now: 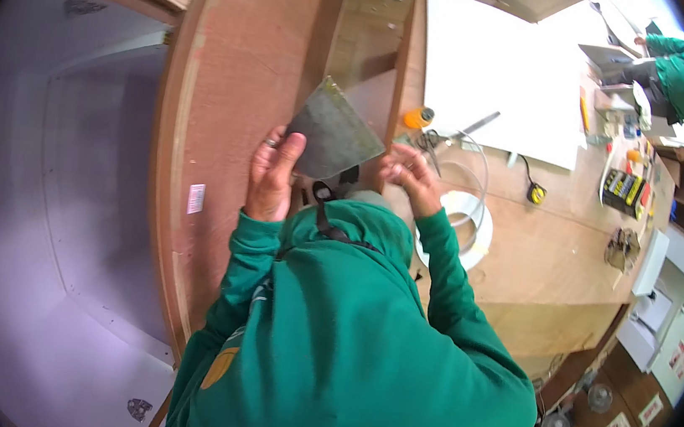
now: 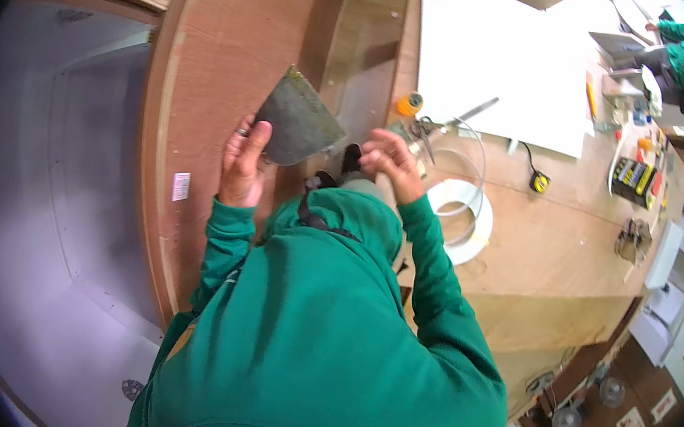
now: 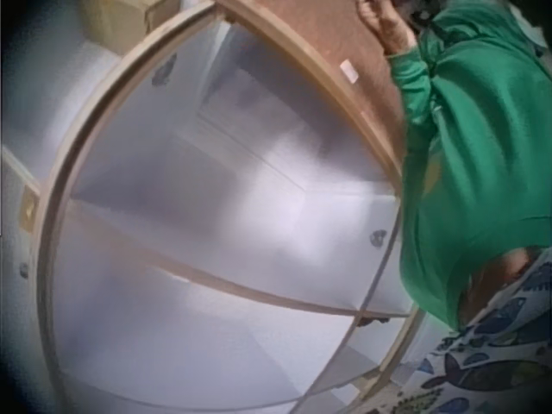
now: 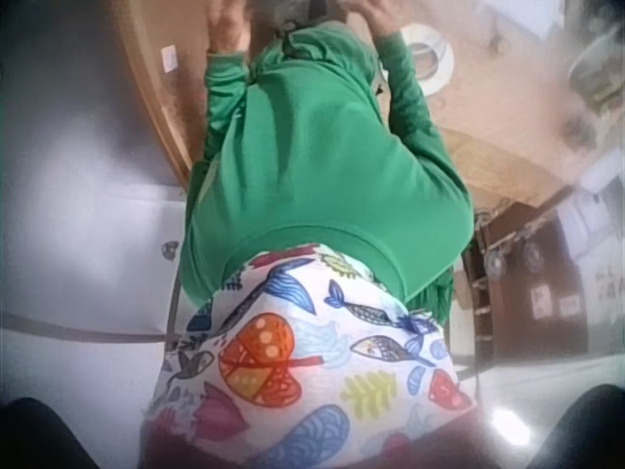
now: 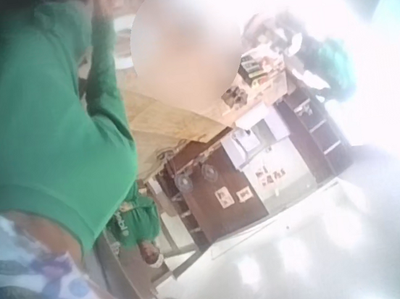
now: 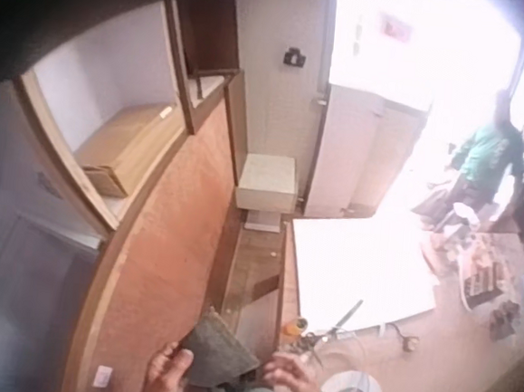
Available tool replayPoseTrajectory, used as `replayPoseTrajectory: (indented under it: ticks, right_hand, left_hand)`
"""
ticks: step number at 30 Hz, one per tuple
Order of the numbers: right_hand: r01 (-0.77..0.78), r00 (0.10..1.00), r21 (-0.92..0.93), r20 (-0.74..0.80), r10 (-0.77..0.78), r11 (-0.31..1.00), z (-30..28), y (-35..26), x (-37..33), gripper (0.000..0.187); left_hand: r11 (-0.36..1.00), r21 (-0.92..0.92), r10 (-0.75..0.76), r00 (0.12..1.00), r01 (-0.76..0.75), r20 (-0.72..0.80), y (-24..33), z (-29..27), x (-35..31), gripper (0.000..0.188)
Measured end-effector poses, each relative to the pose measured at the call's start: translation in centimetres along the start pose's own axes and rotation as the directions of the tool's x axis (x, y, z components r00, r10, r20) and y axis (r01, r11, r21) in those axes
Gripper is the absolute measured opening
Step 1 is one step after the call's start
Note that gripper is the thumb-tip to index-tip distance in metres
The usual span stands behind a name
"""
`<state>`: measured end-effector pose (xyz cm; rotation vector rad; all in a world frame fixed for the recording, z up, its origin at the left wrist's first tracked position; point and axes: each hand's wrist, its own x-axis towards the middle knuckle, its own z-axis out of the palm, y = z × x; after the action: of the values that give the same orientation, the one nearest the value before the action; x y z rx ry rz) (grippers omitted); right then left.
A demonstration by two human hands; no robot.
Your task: The person applies adhesive from a bottle onto a scraper and uses it to spread the adhesive onto the edge of a wooden cabinet panel.
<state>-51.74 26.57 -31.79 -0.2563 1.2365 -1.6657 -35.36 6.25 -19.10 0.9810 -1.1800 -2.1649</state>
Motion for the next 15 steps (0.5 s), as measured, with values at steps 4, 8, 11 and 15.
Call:
replayPoseTrajectory:
  ticks: [4,8,11,15]
  right_hand:
    - [0.087,0.948,0.16,0.291,-0.131,0.983,11.5,-4.3,-0.3,0.038]
    - [0.143,0.967,-0.101,0.228,-0.117,0.985,17.9,-8.4,0.9,0.027]
    - [0.226,0.958,-0.175,0.22,-0.186,0.958,19.8,-8.2,2.4,0.03]
    - [0.187,0.933,-0.228,0.346,-0.1,0.956,23.6,-10.7,2.6,0.032]
  left_hand:
    - [0.998,0.018,0.066,0.997,-0.067,0.04,2.1,1.0,-0.2,0.012]
    - [0.965,0.143,0.22,0.975,-0.218,0.002,5.0,-0.1,-1.6,0.028]
    - [0.825,0.364,0.489,0.869,-0.433,-0.073,8.5,-0.4,-3.8,0.057]
    - [0.003,0.882,0.603,0.705,-0.471,0.374,13.3,-2.7,-7.0,0.07]
